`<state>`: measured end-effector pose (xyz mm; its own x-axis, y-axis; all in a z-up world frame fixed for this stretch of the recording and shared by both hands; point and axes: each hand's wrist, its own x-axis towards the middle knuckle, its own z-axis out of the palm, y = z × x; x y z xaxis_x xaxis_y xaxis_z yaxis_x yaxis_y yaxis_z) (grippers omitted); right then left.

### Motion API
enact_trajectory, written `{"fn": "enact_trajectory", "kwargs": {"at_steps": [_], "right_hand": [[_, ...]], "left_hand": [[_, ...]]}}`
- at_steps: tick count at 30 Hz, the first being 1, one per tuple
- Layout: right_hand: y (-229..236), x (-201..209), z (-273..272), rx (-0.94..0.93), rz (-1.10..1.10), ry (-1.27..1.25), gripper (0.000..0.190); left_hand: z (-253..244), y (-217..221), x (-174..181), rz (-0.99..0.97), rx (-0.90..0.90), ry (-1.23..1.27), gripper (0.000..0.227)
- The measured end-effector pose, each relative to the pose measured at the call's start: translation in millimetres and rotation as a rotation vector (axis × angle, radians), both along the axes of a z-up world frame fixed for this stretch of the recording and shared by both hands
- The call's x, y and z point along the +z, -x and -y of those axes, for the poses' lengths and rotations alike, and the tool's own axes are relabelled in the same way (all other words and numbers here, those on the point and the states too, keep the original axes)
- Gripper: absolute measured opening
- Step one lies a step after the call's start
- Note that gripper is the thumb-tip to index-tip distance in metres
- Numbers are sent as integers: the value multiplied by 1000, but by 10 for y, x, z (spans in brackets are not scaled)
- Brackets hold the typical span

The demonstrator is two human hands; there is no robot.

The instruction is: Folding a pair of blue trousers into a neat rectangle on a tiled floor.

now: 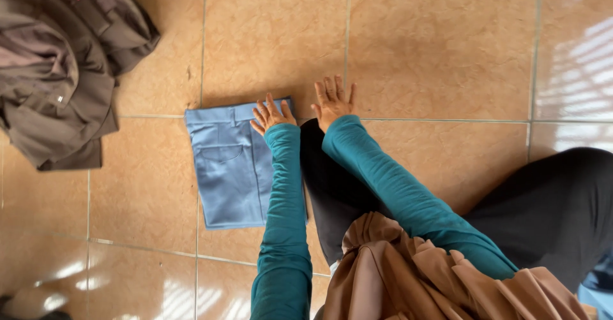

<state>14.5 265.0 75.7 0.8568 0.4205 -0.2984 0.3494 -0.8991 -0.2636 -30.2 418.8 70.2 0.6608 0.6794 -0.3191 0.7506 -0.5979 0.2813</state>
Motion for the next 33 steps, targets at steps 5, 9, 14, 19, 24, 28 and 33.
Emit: {"fn": "enact_trajectory", "kwargs": {"at_steps": [5,9,14,19,24,28,33], "right_hand": [[-218,-21,1063,-248,14,7,66],[-203,-117,1838,-432,-17,58,65],[-212,-359,2227,-499,-27,95,68],[-221,-393,2268,-535,-5,71,68],[-165,-211,2883,-676,27,100,65],[99,31,3878,-845,53,135,65],[834,211,5034,-1127,90,182,68]], "left_hand": [[1062,-487,696,65,-228,39,58],[1774,-776,317,46,-478,12,57],[2190,-847,92,8,-585,-2,60],[2159,-875,51,-52,-599,-70,62],[2742,-1021,-60,-49,-680,-39,63],[3818,-1022,57,21,-879,35,62],[5192,-623,287,351,-1224,39,53]]}}
